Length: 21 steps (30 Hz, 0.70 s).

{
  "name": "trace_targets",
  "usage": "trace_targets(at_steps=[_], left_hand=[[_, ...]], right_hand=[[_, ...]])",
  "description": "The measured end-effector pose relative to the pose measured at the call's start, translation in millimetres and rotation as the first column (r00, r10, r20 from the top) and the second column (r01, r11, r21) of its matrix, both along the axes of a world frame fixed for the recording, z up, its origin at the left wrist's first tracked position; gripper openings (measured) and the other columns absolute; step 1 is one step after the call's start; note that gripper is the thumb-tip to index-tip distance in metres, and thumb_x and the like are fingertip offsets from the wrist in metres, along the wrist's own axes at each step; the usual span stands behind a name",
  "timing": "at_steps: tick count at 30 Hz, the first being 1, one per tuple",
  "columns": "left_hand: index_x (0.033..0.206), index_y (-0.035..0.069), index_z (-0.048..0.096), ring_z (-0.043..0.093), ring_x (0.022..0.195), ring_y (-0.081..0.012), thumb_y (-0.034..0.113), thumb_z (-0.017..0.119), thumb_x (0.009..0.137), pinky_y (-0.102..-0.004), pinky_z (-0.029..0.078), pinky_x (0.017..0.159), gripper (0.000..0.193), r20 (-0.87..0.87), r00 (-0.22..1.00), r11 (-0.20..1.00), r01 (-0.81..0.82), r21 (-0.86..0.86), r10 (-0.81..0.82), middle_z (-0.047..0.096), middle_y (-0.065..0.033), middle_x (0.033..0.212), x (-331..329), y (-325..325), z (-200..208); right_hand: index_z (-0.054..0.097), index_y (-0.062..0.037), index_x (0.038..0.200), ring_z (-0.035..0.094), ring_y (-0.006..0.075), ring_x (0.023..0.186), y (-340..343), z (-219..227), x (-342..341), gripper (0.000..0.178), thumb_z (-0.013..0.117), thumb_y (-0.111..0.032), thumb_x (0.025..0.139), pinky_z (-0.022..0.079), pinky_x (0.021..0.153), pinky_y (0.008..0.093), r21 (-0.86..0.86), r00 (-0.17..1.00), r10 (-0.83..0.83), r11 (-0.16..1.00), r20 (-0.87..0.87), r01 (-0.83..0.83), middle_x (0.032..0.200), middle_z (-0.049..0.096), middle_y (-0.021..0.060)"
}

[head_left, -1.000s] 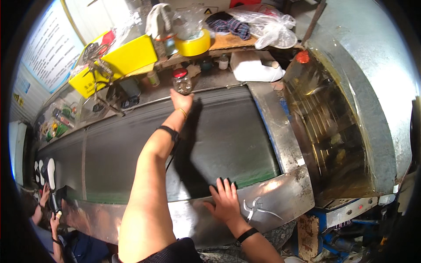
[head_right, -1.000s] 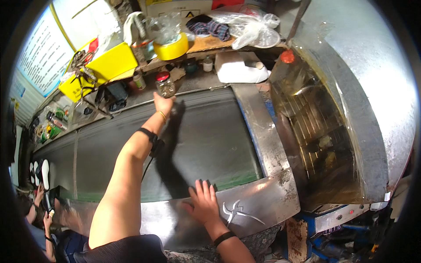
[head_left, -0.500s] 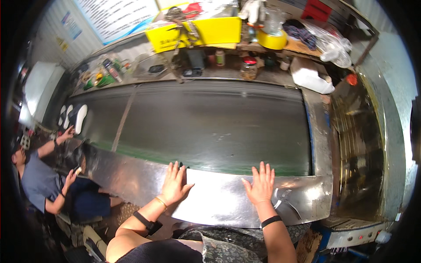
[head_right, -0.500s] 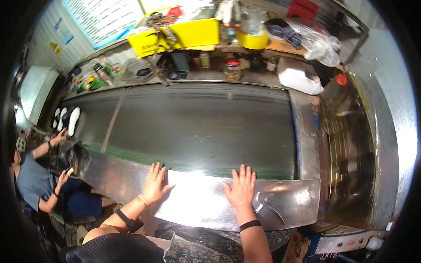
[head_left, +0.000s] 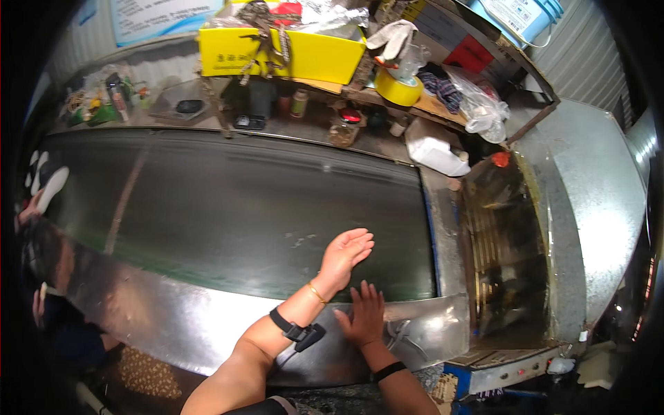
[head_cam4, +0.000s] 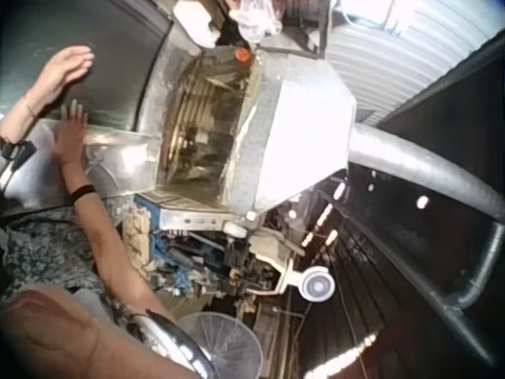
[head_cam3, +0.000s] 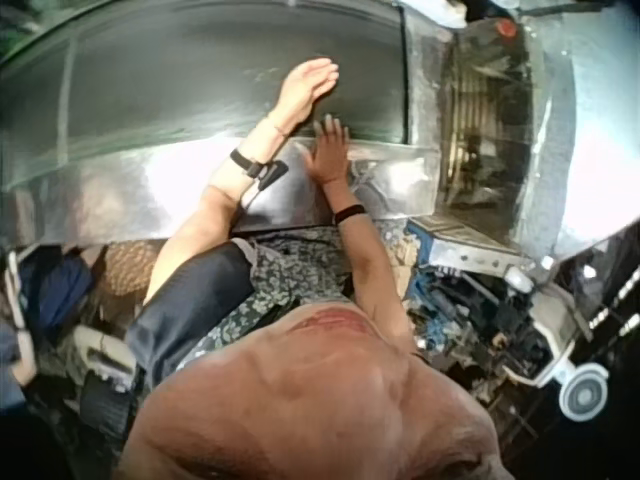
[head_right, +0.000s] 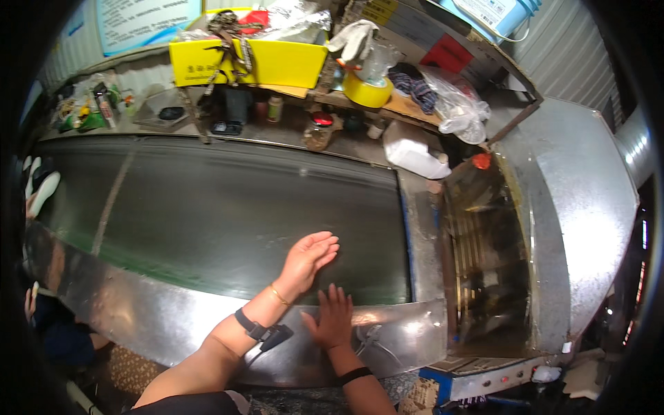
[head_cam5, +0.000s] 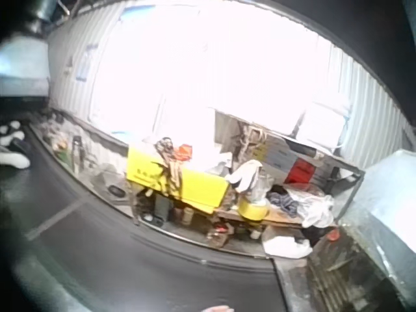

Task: Assembling shoe components on a conveyor belt in a manufacturing facility.

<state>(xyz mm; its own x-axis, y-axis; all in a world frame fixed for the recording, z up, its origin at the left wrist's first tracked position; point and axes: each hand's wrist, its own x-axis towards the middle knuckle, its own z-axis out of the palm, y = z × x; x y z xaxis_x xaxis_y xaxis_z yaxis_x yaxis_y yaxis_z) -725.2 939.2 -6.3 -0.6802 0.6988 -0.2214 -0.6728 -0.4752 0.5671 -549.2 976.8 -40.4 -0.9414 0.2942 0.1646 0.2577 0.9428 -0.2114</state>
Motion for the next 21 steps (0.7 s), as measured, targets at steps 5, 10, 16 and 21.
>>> trace_targets(at_steps=[5,10,16,21], left_hand=[[0.127,0.002,0.051,0.063,0.101,-0.0178,0.013,0.058,0.096,-0.0306,0.052,0.092,0.034,0.043,0.998,0.994,0.046,0.097,-0.05,0.064,-0.0119,0.118,-30,10,-4],[0.125,0.002,0.054,0.063,0.098,-0.0154,0.015,0.058,0.096,-0.0288,0.052,0.089,0.031,0.053,0.993,0.992,0.108,-0.067,-0.104,0.064,-0.0092,0.115,-42,18,-20],[0.123,0.001,0.055,0.062,0.099,-0.0144,0.01,0.06,0.094,-0.0278,0.051,0.089,0.031,-0.141,0.984,0.986,0.087,-0.145,-0.108,0.064,-0.0088,0.114,-21,26,-29],[0.12,0.003,0.058,0.062,0.095,-0.0103,0.007,0.061,0.093,-0.0251,0.05,0.086,0.027,-0.327,0.94,0.965,0.013,-0.263,-0.101,0.065,-0.0051,0.11,-15,25,-34]], right_hand=[[0.051,-0.003,0.133,0.036,0.0401,0.136,1,12,-7,0.071,0.062,-0.053,0.084,0.022,0.114,0.0548,-0.046,0.999,-0.034,0.998,0.042,0.036,0.145,0.04,0.0224],[0.036,0.0026,0.142,0.029,0.0432,0.141,44,38,-25,0.07,0.071,-0.012,0.084,0.027,0.114,0.0484,-0.341,0.97,-0.184,0.932,-0.16,0.121,0.15,0.03,0.0299],[0.026,0.007,0.147,0.057,0.0284,0.116,185,221,-233,0.085,0.074,-0.021,0.083,0.044,0.101,0.0397,-0.292,0.909,-0.056,0.954,-0.414,-0.075,0.129,0.055,0.0231],[-0.003,0.0073,0.15,0.045,0.033,0.131,267,270,-400,0.132,0.088,-0.034,0.062,0.036,0.108,0.0333,-0.403,0.892,-0.263,0.91,-0.368,0.102,0.141,0.042,0.0313]])
